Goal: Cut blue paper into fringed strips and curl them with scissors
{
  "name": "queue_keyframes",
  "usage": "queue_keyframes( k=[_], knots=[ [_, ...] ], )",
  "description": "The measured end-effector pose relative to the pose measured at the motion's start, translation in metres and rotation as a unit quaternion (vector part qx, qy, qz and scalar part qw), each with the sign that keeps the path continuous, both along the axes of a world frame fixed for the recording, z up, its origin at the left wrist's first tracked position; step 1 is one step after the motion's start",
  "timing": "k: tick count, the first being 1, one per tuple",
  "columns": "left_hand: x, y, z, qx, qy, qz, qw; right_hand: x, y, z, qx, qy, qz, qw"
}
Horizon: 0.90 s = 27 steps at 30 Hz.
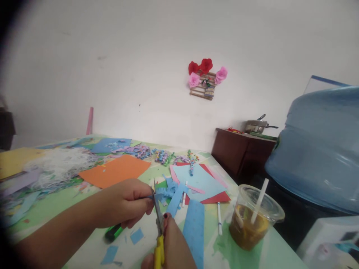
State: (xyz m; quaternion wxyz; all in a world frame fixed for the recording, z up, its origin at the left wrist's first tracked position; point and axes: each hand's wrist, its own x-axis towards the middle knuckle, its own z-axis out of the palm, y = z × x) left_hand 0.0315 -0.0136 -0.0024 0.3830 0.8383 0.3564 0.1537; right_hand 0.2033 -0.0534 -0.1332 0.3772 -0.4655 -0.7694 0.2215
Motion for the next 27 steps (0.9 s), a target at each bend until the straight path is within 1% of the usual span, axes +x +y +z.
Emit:
queue_keyframes(
  k=[4,7,11,16,17,19,21,22,23,25,27],
  knots=[
    [0.0,0.003,-0.005,-0.009,-0.028,-0.008,1.0,0.003,-0.002,0.009,-0.004,-0.056,-0.02,0.998],
    [0.001,0.003,-0.008,-0.06,-0.053,-0.008,0.997,0.004,-0.004,0.013,-0.024,-0.078,-0.049,0.996],
    [0.004,0.003,-0.007,-0.127,-0.09,-0.014,0.988,0.002,-0.001,0.007,-0.037,-0.069,-0.054,0.996],
    [0.006,0.006,-0.008,-0.165,-0.11,-0.006,0.98,0.0,0.007,-0.003,-0.056,-0.056,-0.086,0.993],
    [0.006,0.006,-0.009,-0.168,-0.112,-0.011,0.979,0.001,0.008,-0.003,-0.057,-0.057,-0.083,0.993],
    [0.006,0.007,-0.011,-0.164,-0.116,-0.027,0.979,0.003,0.006,-0.001,-0.052,-0.055,-0.055,0.996],
    [0.005,0.006,-0.011,-0.146,-0.107,-0.036,0.983,0.005,0.004,0.001,-0.049,-0.034,-0.026,0.998],
    [0.004,0.005,-0.01,-0.127,-0.094,-0.03,0.987,0.005,0.003,0.001,-0.049,-0.019,-0.017,0.998],
    [0.003,0.003,-0.009,-0.088,-0.081,-0.017,0.993,0.006,0.003,0.002,-0.05,-0.005,-0.011,0.999],
    [0.001,-0.001,-0.005,0.03,-0.056,0.016,0.998,0.004,0.004,0.001,-0.056,0.02,-0.002,0.998],
    [-0.002,-0.006,-0.001,0.139,-0.035,0.03,0.989,0.001,0.006,0.001,-0.076,0.04,-0.009,0.996]
  ],
)
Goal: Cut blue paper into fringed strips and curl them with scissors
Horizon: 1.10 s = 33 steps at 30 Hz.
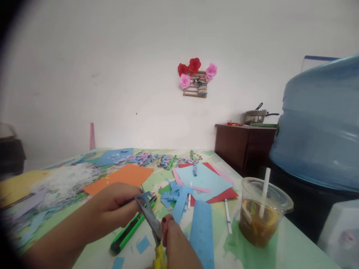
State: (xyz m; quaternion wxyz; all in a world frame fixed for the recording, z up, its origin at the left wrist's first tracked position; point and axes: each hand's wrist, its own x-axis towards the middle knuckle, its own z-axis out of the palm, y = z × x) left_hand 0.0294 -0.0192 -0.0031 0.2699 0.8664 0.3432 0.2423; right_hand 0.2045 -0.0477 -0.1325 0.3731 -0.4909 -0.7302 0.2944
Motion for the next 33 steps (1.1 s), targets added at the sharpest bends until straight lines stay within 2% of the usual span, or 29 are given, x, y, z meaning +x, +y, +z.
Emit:
queue_keyframes(
  k=[1,3,7,10,13,16,20,23,28,31,33],
  knots=[
    [-0.001,-0.002,0.001,0.028,0.009,0.0,1.0,-0.002,0.0,0.001,-0.015,0.005,-0.012,1.0],
    [-0.002,-0.003,0.001,0.034,0.023,-0.013,0.999,-0.003,-0.001,0.003,-0.024,-0.008,-0.035,0.999],
    [0.0,-0.002,-0.004,0.004,0.024,-0.029,0.999,0.001,-0.011,0.01,0.034,-0.051,-0.027,0.998],
    [0.002,-0.001,-0.006,-0.029,0.013,-0.033,0.999,0.003,-0.013,0.009,0.052,-0.05,-0.012,0.997],
    [0.003,0.001,-0.006,-0.044,0.013,-0.053,0.998,0.001,-0.007,0.006,0.017,-0.055,-0.001,0.998],
    [0.004,0.002,-0.005,-0.039,0.009,-0.048,0.998,-0.003,-0.002,0.005,-0.028,-0.06,-0.024,0.998],
    [0.003,0.001,-0.005,-0.021,0.016,-0.051,0.998,-0.007,0.0,0.009,-0.024,-0.067,-0.021,0.997],
    [0.002,0.0,-0.005,-0.007,0.024,-0.047,0.999,-0.009,0.001,0.008,-0.051,-0.086,-0.031,0.994],
    [0.001,0.001,-0.007,-0.041,0.018,-0.05,0.998,-0.016,0.006,0.002,-0.049,-0.061,-0.065,0.995],
    [0.002,0.002,-0.009,-0.067,0.01,-0.043,0.997,-0.019,0.004,0.007,-0.092,-0.064,-0.074,0.991],
    [0.003,0.002,-0.008,-0.072,0.014,-0.03,0.997,-0.017,0.0,0.011,-0.075,-0.071,-0.057,0.993]
  ],
)
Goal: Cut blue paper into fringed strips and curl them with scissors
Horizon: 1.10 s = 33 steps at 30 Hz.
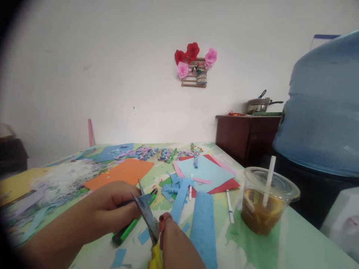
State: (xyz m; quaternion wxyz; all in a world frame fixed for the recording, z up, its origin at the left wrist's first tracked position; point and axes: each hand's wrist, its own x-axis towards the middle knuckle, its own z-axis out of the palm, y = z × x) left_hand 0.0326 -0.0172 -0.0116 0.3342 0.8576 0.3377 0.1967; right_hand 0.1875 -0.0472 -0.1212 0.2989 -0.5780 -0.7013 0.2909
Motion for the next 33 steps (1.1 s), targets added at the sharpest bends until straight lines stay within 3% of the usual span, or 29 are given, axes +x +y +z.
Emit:
queue_keyframes(
  k=[4,7,13,19,25,33],
  knots=[
    [0.0,0.001,0.0,0.017,0.015,-0.001,1.0,0.012,-0.01,0.001,0.075,-0.018,0.076,0.994],
    [-0.002,0.003,-0.001,0.016,0.015,-0.005,1.0,0.017,-0.013,-0.003,0.108,-0.026,0.095,0.989],
    [-0.002,0.002,0.004,0.0,0.004,-0.04,0.999,0.012,-0.017,0.011,0.087,-0.025,0.04,0.995],
    [0.0,-0.001,0.01,-0.027,0.007,-0.026,0.999,0.009,-0.019,0.02,0.067,-0.049,0.014,0.996],
    [-0.002,0.001,0.007,-0.064,-0.016,-0.023,0.998,0.01,-0.018,0.018,0.095,-0.036,0.019,0.995],
    [0.001,0.006,0.002,-0.102,-0.027,0.016,0.994,0.01,-0.01,0.013,0.075,-0.047,0.0,0.996]
  ],
)
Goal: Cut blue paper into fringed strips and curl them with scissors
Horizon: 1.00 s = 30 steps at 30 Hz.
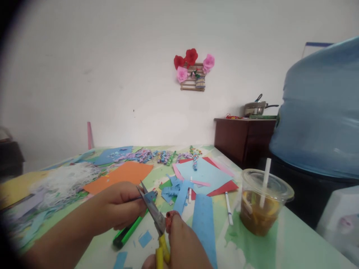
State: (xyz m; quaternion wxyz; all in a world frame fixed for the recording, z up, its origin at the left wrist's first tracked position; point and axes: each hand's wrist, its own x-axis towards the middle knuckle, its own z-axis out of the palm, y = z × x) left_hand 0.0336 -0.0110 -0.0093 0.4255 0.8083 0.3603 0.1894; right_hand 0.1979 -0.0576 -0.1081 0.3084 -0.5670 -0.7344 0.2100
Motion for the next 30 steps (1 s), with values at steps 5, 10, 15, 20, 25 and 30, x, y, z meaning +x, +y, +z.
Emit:
queue_keyframes(
  k=[5,10,15,20,25,30],
  knots=[
    [0.002,-0.002,0.0,-0.005,-0.013,0.003,1.0,0.001,0.0,0.005,-0.011,0.02,-0.013,1.0],
    [0.002,-0.004,0.002,-0.004,-0.018,0.003,1.0,0.001,0.003,-0.002,0.005,0.031,-0.027,0.999],
    [-0.005,0.003,0.003,0.038,-0.034,0.014,0.999,0.008,0.007,-0.011,0.051,0.044,0.005,0.998],
    [-0.008,0.005,0.003,0.062,-0.023,0.007,0.998,0.013,0.016,-0.021,0.075,0.069,0.027,0.994],
    [-0.002,0.001,0.002,0.08,0.003,0.013,0.997,0.014,0.016,-0.023,0.053,0.06,0.004,0.997],
    [0.002,0.001,0.001,0.12,0.022,0.017,0.992,0.01,0.012,-0.012,0.02,0.031,0.012,0.999]
  ],
)
